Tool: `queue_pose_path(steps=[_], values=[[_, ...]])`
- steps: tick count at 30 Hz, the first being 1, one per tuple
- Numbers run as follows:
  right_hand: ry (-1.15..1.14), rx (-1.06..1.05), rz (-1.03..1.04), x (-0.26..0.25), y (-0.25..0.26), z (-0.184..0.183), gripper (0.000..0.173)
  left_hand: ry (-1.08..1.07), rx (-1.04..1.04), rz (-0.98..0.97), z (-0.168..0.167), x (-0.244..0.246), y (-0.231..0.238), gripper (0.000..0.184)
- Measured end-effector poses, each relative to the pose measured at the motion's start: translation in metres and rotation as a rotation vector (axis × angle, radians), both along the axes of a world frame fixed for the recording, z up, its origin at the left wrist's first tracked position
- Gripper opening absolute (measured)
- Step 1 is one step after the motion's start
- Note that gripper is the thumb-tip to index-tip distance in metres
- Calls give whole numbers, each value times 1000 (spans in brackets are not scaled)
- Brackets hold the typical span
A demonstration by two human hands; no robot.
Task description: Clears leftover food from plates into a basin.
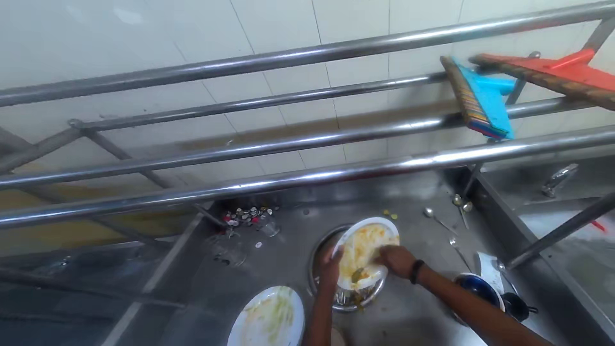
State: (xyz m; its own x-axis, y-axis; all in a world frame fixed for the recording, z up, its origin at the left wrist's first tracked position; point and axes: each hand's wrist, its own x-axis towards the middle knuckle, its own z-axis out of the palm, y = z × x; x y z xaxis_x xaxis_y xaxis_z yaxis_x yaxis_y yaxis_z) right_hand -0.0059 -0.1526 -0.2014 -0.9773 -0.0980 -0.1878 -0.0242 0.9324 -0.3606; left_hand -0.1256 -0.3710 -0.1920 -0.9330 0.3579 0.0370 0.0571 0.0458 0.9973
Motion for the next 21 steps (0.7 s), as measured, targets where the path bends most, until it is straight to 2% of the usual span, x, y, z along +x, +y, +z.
queue_pose_path(steps=[2, 7, 9, 12, 14, 18, 21], values=[[-25, -41, -91, 9, 13, 0, 33, 77, 0, 0, -3, -3, -3, 31], [268, -186, -379, 8, 14, 37, 34, 122, -22, 28, -7, -8, -7, 32], [229, -202, -355, 2, 14, 20, 34, 122, -22, 26, -8, -8, -6, 31], [38, -157, -212, 11, 13, -22, 33, 137, 7, 22, -4, -5, -7, 32], [39, -161, -184, 22, 10, -34, 33, 153, 17, 46, 0, -2, -10, 33], [316, -281, -389, 19, 8, 4, 33, 129, 8, 103, -2, -1, -17, 35], [330, -310, -415, 3, 12, 14, 30, 84, 20, 103, -2, 0, -17, 33]])
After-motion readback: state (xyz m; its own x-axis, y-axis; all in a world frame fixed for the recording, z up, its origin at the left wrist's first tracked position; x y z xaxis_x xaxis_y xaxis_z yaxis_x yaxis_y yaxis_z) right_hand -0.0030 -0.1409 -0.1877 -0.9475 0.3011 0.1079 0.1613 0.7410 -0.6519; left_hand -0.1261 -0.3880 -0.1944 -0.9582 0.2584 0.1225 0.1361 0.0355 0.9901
